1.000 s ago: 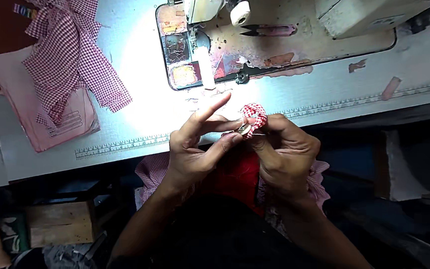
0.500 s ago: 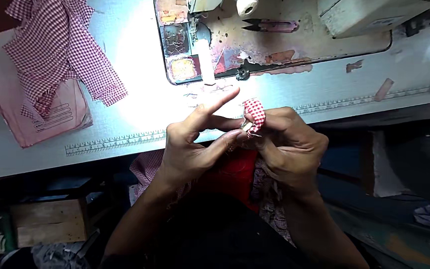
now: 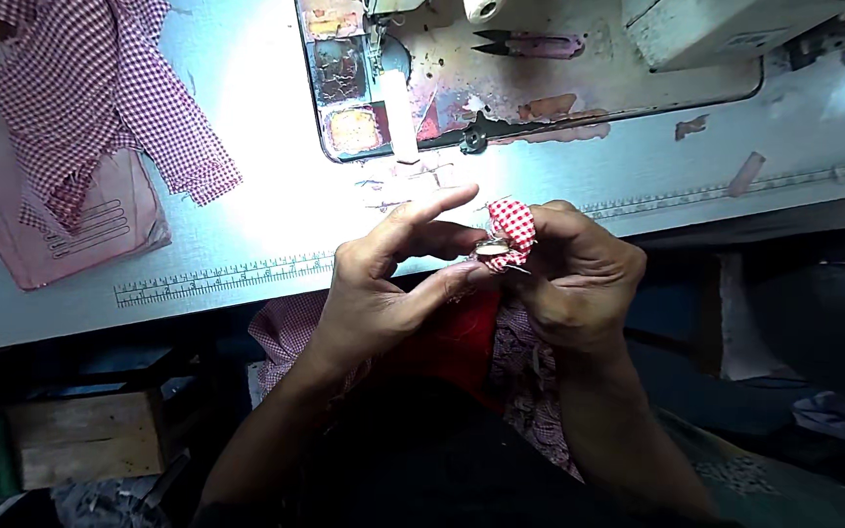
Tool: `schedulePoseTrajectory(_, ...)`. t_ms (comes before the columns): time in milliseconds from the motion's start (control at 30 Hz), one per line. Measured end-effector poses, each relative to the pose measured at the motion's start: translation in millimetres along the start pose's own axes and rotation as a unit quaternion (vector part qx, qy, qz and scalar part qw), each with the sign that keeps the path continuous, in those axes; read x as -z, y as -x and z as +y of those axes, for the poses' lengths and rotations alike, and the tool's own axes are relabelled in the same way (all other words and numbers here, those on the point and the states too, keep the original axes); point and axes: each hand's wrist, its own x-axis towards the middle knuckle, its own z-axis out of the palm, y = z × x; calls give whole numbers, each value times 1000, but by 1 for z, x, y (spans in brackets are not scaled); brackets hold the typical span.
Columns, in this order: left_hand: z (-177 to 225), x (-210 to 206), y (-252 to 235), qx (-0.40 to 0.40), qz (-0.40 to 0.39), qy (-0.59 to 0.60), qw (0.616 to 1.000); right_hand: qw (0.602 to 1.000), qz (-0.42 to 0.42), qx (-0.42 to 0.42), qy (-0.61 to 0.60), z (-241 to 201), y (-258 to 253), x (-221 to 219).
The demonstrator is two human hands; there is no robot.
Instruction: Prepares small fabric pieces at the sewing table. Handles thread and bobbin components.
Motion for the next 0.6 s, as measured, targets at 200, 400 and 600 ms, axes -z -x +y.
schedulePoseTrajectory(200, 3, 4, -3, 29, -21, -5, 999, 999, -8, -13, -40, -1, 1, 0)
schedulePoseTrajectory(400, 6, 7, -5, 8, -26, -33, 999, 996, -6, -26, -81, -1, 4, 0)
schedulePoseTrajectory(600, 12, 9, -4, -23, -1, -42, 999, 1000, 5, -15, -16, 0, 5, 2)
